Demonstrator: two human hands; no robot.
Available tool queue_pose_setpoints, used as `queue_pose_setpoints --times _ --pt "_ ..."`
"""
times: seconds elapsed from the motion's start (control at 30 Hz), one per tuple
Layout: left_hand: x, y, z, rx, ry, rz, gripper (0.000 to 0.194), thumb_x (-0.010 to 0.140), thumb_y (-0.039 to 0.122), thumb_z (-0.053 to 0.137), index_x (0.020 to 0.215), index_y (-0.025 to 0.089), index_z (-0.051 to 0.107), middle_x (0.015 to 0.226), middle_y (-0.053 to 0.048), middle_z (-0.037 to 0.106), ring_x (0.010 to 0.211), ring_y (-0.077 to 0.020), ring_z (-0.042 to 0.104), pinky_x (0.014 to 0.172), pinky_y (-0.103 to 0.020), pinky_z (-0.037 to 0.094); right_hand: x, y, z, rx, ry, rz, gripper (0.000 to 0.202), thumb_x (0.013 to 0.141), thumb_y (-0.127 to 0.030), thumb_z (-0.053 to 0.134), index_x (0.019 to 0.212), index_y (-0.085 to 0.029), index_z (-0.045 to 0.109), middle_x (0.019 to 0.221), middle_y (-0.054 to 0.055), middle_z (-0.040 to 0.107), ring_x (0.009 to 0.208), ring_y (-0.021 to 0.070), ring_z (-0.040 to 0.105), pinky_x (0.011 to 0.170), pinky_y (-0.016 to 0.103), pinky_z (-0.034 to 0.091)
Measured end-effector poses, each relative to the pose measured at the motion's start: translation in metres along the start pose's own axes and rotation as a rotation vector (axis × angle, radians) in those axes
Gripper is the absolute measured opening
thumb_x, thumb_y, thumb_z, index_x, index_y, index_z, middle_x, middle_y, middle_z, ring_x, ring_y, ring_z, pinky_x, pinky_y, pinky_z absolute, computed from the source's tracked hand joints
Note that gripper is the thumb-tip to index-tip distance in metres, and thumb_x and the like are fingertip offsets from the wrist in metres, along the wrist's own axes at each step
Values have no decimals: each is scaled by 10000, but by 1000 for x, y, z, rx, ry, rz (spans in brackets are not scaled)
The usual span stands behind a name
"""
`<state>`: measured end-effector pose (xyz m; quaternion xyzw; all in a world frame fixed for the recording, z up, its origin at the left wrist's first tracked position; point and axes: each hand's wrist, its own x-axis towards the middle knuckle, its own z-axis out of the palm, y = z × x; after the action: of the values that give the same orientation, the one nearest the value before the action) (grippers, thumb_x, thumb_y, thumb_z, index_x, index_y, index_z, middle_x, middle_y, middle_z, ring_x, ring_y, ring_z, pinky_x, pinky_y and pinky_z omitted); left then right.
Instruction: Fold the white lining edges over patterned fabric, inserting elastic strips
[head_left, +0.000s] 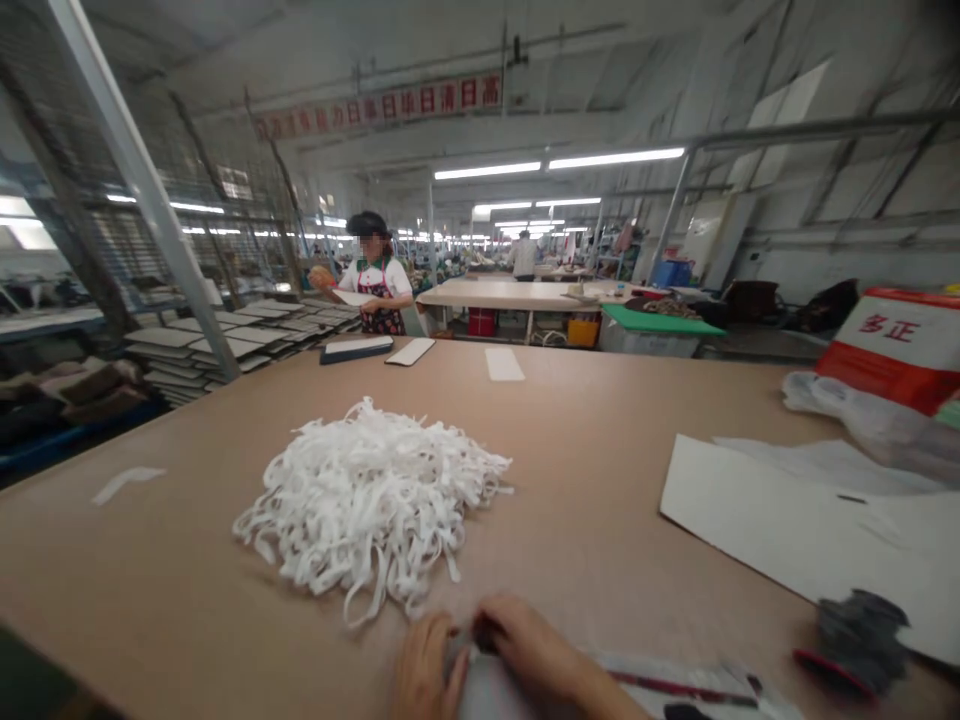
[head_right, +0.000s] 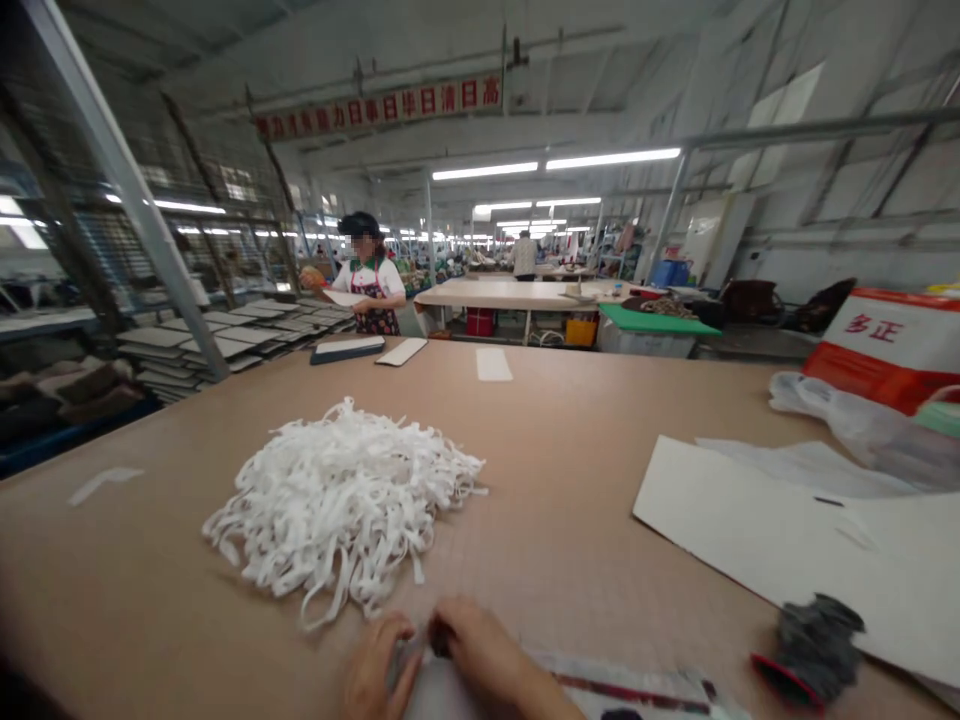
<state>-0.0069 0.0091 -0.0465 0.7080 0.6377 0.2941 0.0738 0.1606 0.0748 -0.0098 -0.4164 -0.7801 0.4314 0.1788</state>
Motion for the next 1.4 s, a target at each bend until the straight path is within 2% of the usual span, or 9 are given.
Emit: queue_pose_setpoints --times 0.1,0.17,0.4,0.7,0.97,1.23,1.4 --pt "-1 6 -3 54 30 227 171 867 220 420 848 213 590 852 -35 599 828 -184 553 738 -323 449 4 10 2 -100 -10 -99 242 743 -87 437 837 -174 642 856 31 632 836 152 527 794 256 385" --pt "0 13 -7 105 42 268 192 862 173 406 841 217 592 798 -18 585 762 -166 536 689 -292 433 7 11 1 -142 -13 -119 230 731 -94 450 843 -167 637 856 36 632 814 146 532 769 235 390" --pt "1 17 -7 242 -30 302 135 775 92 532 789 216 583 806 1 568 747 -166 500 683 -296 402 16 7 -7 -214 -97 -188 221 735 -92 453 826 -167 639 856 33 630 802 137 546 742 210 402" --pt "-1 13 -4 246 -49 316 181 773 70 519 856 217 586 846 -9 566 768 -173 496 692 -302 398 25 5 -8 -275 -133 -147 216 730 -123 453 842 -156 634 860 52 642 771 147 556 698 215 404" --pt "-2 9 0 230 -17 342 222 805 62 444 894 206 587 882 -31 574 780 -176 507 698 -301 410 25 3 -9 -233 -163 -230 244 736 -95 444 863 -170 637 874 34 638 820 140 554 745 211 408" --pt "-1 12 -4 308 -79 341 243 777 43 481 919 211 583 917 -31 585 788 -182 509 701 -307 417 30 -3 -12 -307 -194 -242 187 754 -116 478 819 -174 643 883 28 622 831 135 559 754 198 410" --pt "-1 14 -5 372 -74 382 253 782 44 472 952 204 571 862 -20 576 753 -180 504 680 -312 408 30 -2 -13 -355 -170 -204 179 758 -136 471 828 -159 633 879 48 617 804 143 556 735 207 408"
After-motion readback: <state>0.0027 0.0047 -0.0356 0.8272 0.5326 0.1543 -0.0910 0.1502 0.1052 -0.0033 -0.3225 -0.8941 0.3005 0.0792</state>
